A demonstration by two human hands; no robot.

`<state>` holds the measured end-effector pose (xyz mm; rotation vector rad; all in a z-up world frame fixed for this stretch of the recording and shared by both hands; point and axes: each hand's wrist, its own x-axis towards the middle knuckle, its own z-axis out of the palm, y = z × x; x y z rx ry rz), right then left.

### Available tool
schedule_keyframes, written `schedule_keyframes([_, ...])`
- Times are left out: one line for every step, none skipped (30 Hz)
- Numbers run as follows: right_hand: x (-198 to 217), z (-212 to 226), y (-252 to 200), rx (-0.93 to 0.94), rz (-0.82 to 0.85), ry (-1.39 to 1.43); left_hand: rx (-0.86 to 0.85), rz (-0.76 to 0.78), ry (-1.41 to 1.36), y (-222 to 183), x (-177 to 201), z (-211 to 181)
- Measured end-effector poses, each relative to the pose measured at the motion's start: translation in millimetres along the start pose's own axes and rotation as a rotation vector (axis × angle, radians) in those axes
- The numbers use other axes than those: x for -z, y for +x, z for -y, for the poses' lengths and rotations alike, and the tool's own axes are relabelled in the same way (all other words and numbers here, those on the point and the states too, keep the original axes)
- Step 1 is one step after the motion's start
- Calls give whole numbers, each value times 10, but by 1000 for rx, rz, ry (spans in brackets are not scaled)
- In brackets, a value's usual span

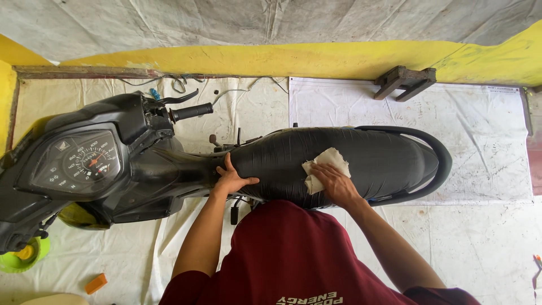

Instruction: The person wipes the black seat of a motorcycle with a white cloth. They hold the seat with their left hand while scrubbing the surface with their right hand, moving from the rear to the front and back again to clean the entire area.

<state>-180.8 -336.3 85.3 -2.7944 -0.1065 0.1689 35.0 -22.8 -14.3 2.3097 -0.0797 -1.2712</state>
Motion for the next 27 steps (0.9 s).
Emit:
schedule_keyframes([40, 12, 64, 3, -3, -3, -3, -4, -2, 61, -20, 22])
schedule_keyframes([69, 42, 111, -22, -37, 31, -11, -13, 11, 104, -49, 65])
schedule_keyframes([96, 66, 157, -47, -71, 66, -19, -22, 24, 149, -81, 105])
schedule_keyframes([29, 85, 195, -52, -71, 66, -21, -18, 27, 94, -52, 72])
schedule_keyframes([-38, 98, 231, -97, -129, 32, -13, -7, 12, 40, -26, 36])
schedule_keyframes([-104, 113, 269, -143, -188, -2, -6, 4, 0, -12, 8, -5])
schedule_keyframes([-145, 121, 259, -150, -189, -2, -9, 8, 4, -12, 10, -15])
schedule_keyframes([-197, 143, 239, -137, -173, 64, 2, 5, 20, -11, 16, -19])
schedule_keyframes([-250, 165, 219, -125, -158, 131, 12, 2, 36, -10, 21, -22])
schedule_keyframes([-249, 214, 147, -135, -162, 131, 7, 8, 45, -26, 23, -30])
schedule_keyframes([-249, 266, 77, -90, -157, 185, 6, -3, 41, -42, 26, -36])
schedule_keyframes([-244, 309, 14, -42, -150, 237, 5, -14, 34, -54, 23, -45])
schedule_keyframes([-166, 352, -45, -50, -153, 236, 1, -10, 40, -63, 22, -46])
schedule_keyframes([-90, 399, -99, -210, -44, 339, -14, -32, 29, -84, 18, -33])
schedule_keyframes([-16, 446, -152, -370, 66, 441, -28, -54, 19, -104, 15, -18])
schedule_keyframes([9, 316, -256, -374, 69, 442, -27, -49, 19, -116, 6, -23])
schedule_keyframes([33, 185, -361, -516, -1, 463, -8, -50, 17, -127, -4, -28])
schedule_keyframes([54, 58, -451, -657, -75, 484, 11, -54, 16, -134, 6, -34])
schedule_keyframes([143, -112, -557, -660, -74, 485, 12, -51, 18, -151, 3, -36])
schedule_keyframes([233, -286, -666, -690, -250, 419, 14, -56, 17, -159, 2, -51])
schedule_keyframes([323, -463, -779, -715, -424, 349, 16, -61, 15, -165, -3, -68])
schedule_keyframes([495, -504, -843, -724, -423, 350, 16, -54, 21, -141, -16, -49])
schedule_keyframes([665, -550, -908, -697, -580, 327, 2, -75, 28, -113, -32, -31])
schedule_keyframes([836, -599, -980, -665, -734, 302, -9, -94, 33, -95, -64, -5])
schedule_keyframes([872, -684, -994, -673, -729, 302, -6, -86, 36, -99, -109, 7])
schedule_keyframes([897, -770, -996, -720, -733, 256, -45, -149, 92, -103, -142, 26])
schedule_keyframes([920, -858, -998, -767, -737, 210, -86, -213, 148, -105, -176, 45])
